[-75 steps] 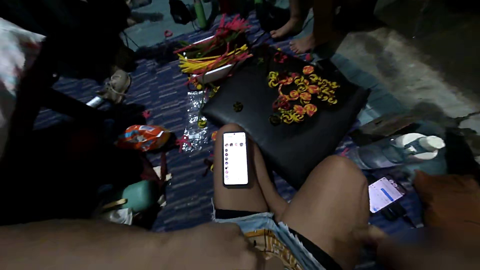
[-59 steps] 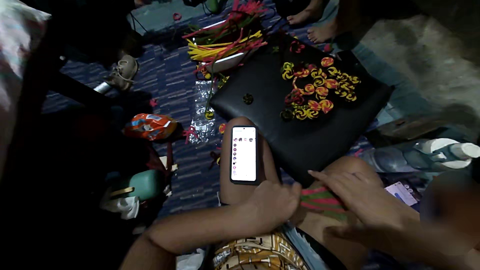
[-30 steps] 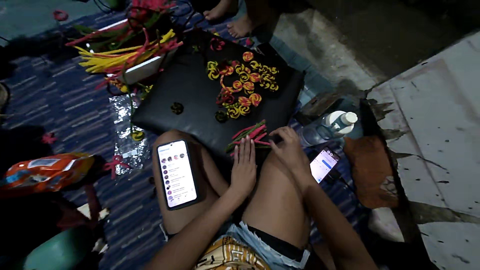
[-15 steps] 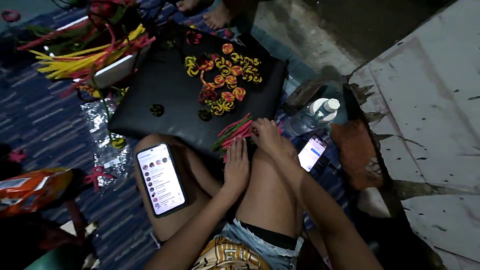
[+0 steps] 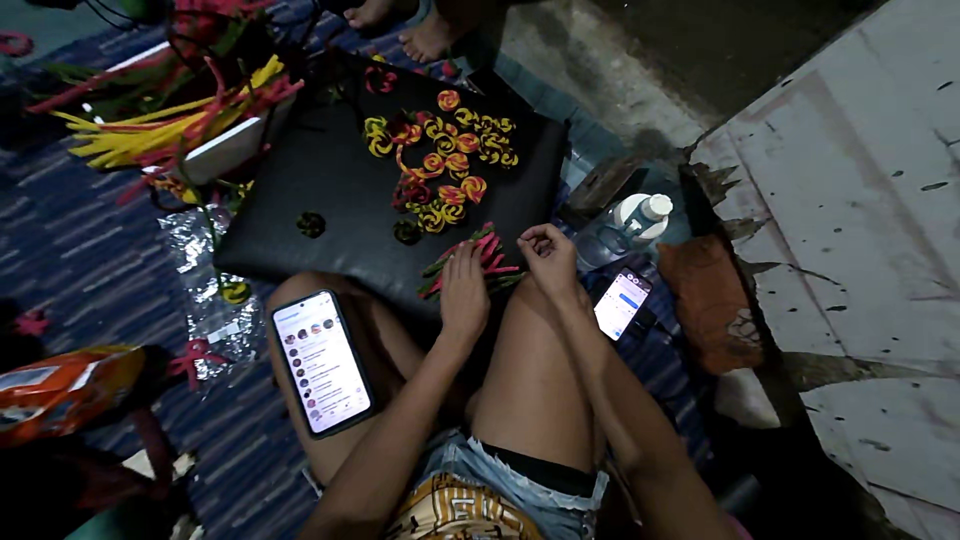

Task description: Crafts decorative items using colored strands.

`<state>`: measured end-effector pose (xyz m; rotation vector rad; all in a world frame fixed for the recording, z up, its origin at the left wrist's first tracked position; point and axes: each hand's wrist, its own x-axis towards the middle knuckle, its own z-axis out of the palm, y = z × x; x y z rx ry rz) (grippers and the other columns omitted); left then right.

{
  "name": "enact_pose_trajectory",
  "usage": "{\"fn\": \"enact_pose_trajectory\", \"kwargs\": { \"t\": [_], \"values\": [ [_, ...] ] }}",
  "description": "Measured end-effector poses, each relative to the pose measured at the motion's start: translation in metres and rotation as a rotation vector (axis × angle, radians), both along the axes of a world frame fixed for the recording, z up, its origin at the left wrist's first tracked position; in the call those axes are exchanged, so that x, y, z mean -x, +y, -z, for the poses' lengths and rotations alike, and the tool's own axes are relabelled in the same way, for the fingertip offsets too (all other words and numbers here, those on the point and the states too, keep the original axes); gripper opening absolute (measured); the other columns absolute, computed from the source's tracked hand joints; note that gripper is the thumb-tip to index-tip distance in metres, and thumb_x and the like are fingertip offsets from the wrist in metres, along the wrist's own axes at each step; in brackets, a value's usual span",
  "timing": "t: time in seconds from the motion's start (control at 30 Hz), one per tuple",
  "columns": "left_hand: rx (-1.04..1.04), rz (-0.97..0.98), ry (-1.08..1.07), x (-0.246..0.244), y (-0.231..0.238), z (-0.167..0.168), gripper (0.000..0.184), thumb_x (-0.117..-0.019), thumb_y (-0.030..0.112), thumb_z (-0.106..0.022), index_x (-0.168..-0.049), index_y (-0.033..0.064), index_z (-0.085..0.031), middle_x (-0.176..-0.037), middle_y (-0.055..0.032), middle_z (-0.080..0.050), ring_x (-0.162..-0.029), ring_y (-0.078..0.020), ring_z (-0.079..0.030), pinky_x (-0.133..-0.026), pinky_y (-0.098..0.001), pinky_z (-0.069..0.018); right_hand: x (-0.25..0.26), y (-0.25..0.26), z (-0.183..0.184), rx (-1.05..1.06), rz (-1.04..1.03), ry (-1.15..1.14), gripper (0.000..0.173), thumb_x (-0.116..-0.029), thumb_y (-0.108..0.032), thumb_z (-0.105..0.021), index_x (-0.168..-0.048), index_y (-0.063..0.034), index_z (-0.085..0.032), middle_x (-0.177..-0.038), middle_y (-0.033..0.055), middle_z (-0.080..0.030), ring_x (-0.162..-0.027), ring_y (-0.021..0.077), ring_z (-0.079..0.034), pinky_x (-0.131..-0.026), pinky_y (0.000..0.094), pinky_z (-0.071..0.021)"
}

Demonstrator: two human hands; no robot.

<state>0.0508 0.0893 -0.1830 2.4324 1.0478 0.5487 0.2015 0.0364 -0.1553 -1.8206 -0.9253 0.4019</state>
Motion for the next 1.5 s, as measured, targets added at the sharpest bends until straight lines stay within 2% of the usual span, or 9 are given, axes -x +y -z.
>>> {"fn": "enact_pose_trajectory", "kwargs": {
  "t": [0.1,0.23,0.37,0.47,0.67,0.93,1.13,1.37,1.5],
  "values": [
    [-0.052,0.01,-0.051,-0.004,0.008,0.01,0.042,-0.0969,-0.006,-0.053,-0.139,-0.0088,-0.055,-0.149,-0.0258,-0.052,-0.142,-0.0424,-0.046,-0.116,-0.0573,-0.0354,0.001,0.003,0.0,-0.011,-0.008,0.041,0.012,-0.092,-0.002,-0.071,-0.103,0.0024,-0.067,-0.095,0.0126,-0.067,-0.072,0.0122,-0.059,-0.066,0.0265,-0.0513],
    [-0.028,0.039,0.127,-0.011,0.013,0.045,0.065,-0.1056,0.03,-0.052,-0.156,-0.0064,-0.032,-0.164,-0.0263,-0.027,-0.154,-0.042,-0.022,-0.125,-0.0577,-0.0141,0.005,0.004,-0.005,0.14,-0.103,0.039,0.014,-0.0934,-0.004,-0.069,-0.106,0.0029,-0.069,-0.101,0.0162,-0.068,-0.078,0.02,-0.065,-0.072,0.0351,-0.0562],
    [-0.049,0.039,0.174,-0.011,0.013,0.049,0.076,-0.1035,0.039,-0.051,-0.16,-0.0035,-0.023,-0.166,-0.0319,-0.01,-0.155,-0.0477,-0.008,-0.124,-0.0615,-0.0071,0.006,0.004,-0.01,0.232,-0.185,0.006,0.014,-0.0953,-0.004,-0.066,-0.108,0.0021,-0.069,-0.105,0.0173,-0.068,-0.084,0.0232,-0.066,-0.077,0.0372,-0.0563],
    [-0.059,0.032,0.073,-0.009,0.013,0.025,0.066,-0.1053,0.03,-0.048,-0.159,-0.0021,-0.029,-0.166,-0.0331,-0.01,-0.155,-0.0491,-0.009,-0.124,-0.0632,-0.0091,0.006,0.007,-0.012,0.227,-0.183,0.034,0.014,-0.0948,-0.003,-0.066,-0.108,0.0021,-0.069,-0.102,0.017,-0.068,-0.086,0.0247,-0.066,-0.079,0.04,-0.0558],
    [-0.101,0.067,-0.126,-0.011,0.021,0.029,0.04,-0.101,-0.001,-0.05,-0.14,-0.003,-0.058,-0.153,-0.0205,-0.049,-0.147,-0.0418,-0.039,-0.121,-0.0572,-0.0295,0.006,0.008,-0.013,0.246,-0.203,0.031,0.015,-0.0959,-0.005,-0.065,-0.109,-0.0001,-0.07,-0.103,0.015,-0.067,-0.086,0.0248,-0.065,-0.08,0.042,-0.0553],
    [-0.089,-0.015,0.212,-0.012,0.02,0.05,0.054,-0.1056,0.018,-0.044,-0.159,0.0153,-0.038,-0.17,-0.0229,-0.011,-0.155,-0.0486,-0.006,-0.118,-0.0742,-0.0013,0.005,0.013,-0.008,0.252,-0.231,0.029,0.014,-0.095,-0.005,-0.066,-0.108,-0.0002,-0.07,-0.102,0.015,-0.068,-0.088,0.0265,-0.066,-0.08,0.0448,-0.0552],
    [-0.07,-0.036,0.223,-0.014,0.019,0.048,0.053,-0.105,0.021,-0.046,-0.158,0.0183,-0.042,-0.167,-0.0298,-0.01,-0.151,-0.0581,-0.007,-0.113,-0.0805,-0.0042,0.007,0.01,-0.006,0.245,-0.236,0.013,0.014,-0.0962,-0.006,-0.066,-0.108,-0.0004,-0.07,-0.102,0.0162,-0.067,-0.085,0.0278,-0.066,-0.078,0.045,-0.0565],
    [-0.038,-0.062,0.08,-0.011,0.018,0.022,0.059,-0.1063,0.031,-0.046,-0.156,0.0012,-0.039,-0.162,-0.028,-0.031,-0.151,-0.0485,-0.025,-0.121,-0.0679,-0.0126,0.004,0.004,-0.011,0.195,-0.113,-0.033,0.017,-0.0973,-0.01,-0.066,-0.109,0.0013,-0.07,-0.105,0.0157,-0.069,-0.084,0.0213,-0.065,-0.079,0.0367,-0.0554],
    [-0.066,-0.171,0.022,-0.006,0.015,0.035,0.065,-0.1045,0.028,-0.048,-0.153,-0.0136,-0.033,-0.159,-0.0366,-0.027,-0.15,-0.0524,-0.025,-0.124,-0.0594,-0.0187,0.007,0.002,-0.011,0.363,-0.237,-0.234,0.026,-0.0991,-0.015,-0.06,-0.117,0.0001,-0.07,-0.111,0.0185,-0.07,-0.1,0.0313,-0.067,-0.094,0.0483,-0.0518]
  ]
}}
